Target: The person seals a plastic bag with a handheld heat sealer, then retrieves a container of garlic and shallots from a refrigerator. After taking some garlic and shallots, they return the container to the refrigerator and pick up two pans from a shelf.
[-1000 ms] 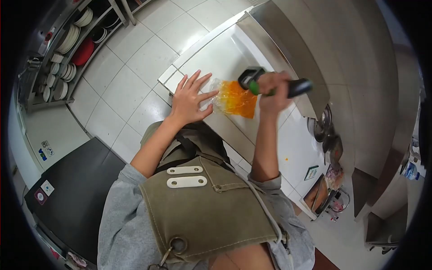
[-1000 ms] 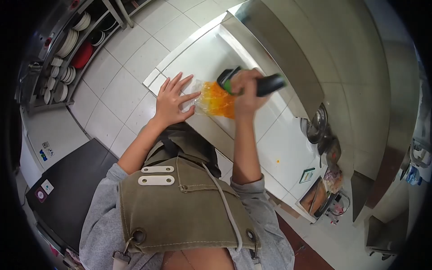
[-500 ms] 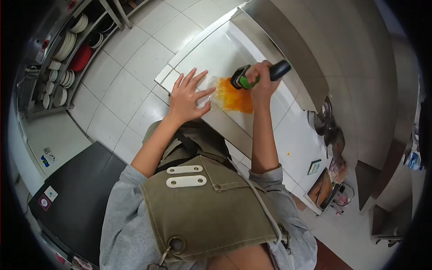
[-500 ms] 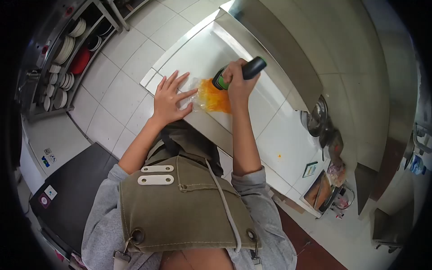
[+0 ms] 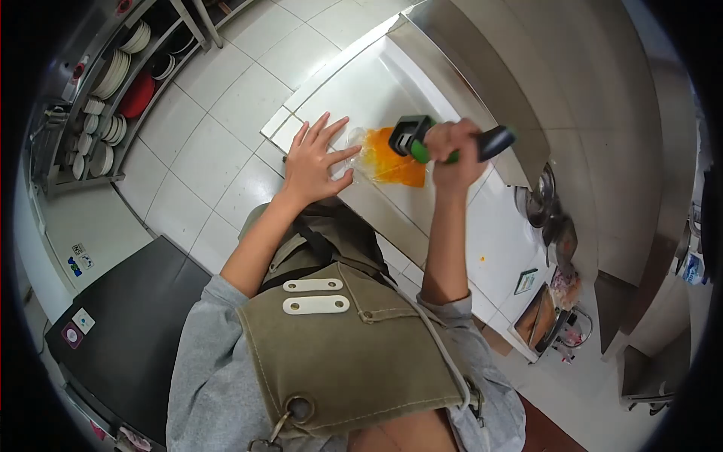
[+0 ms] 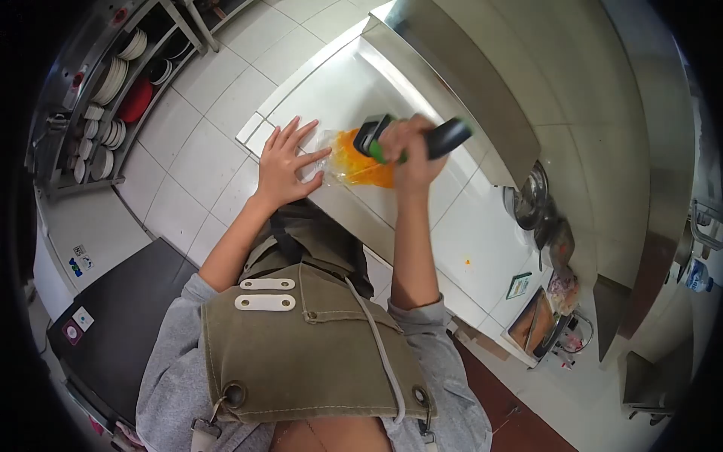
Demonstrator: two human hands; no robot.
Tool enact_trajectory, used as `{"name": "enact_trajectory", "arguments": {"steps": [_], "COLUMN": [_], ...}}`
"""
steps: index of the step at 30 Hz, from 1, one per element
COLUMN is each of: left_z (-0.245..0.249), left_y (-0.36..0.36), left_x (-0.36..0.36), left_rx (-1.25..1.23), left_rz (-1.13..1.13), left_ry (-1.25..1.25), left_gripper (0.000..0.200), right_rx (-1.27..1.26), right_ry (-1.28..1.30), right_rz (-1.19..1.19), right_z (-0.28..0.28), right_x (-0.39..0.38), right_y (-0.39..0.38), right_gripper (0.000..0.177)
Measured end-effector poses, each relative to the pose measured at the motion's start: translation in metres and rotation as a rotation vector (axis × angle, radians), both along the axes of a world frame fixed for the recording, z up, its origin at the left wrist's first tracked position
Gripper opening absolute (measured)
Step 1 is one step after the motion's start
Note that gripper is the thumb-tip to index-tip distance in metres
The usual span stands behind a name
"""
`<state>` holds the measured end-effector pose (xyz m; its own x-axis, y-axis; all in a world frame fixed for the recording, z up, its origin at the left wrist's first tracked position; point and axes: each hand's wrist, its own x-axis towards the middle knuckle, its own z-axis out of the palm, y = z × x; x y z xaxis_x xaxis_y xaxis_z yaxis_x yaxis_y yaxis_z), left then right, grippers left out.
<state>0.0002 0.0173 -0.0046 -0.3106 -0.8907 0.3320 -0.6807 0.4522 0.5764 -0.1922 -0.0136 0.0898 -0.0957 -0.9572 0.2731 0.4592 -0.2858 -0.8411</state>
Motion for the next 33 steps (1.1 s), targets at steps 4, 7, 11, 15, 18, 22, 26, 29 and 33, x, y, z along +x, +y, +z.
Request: {"name": "enact_trajectory", "arguments": {"steps": [4,7,11,15,18,22,26,29,33], "left_z": [0.001,0.000,0.002,0.002,0.001,0.002,0.002,0.002,0.004], "left_y": [-0.002,0.001,-0.001,-0.002,-0.002,-0.002,0.004,-0.002,-0.002], "left_x": [0.000,0.000,0.000,-0.002,-0.002,-0.003,-0.002,-0.002,-0.003], "left_rx": [-0.005,0.006,-0.010,-0.023,-0.023,-0.030,-0.020,-0.014,-0.011], "left_rz": [-0.007,-0.014,-0.005,-0.004,-0.002,0.003,-0.022,-0.018,-0.021], "left_ry": [0.004,0.008,0.000,-0.015,-0.014,-0.008,-0.031,-0.031,-0.024], "left_gripper": [0.037,0.038,0.038,0.038,0.037,0.037,0.037,0.038,0.038], "right_rx": [0.189,0.192,0.112,0.182,0.188,0.137,0.186,0.066,0.105], "right_ry": [0.369,0.385,0.316,0.338,0.077,0.326,0.270,0.050,0.320], "right_rz": [-0.047,0.009,-0.013,-0.054,-0.131,-0.267,-0.132,-0.140,-0.123], "right_z": [-0.032,0.006,-0.005,-0.030,0.006,-0.028,-0.022,0.010,-0.033], "right_x": [0.004,-0.001,-0.008,-0.013,-0.015,-0.006,-0.020,-0.019,-0.003], "right_y": [0.006,0.014,0.037,0.030,0.033,0.049,0.036,0.048,0.069], "right_gripper": [0.021,0.019,0.024,0.021,0.023,0.019,0.016,0.013,0.016]}}
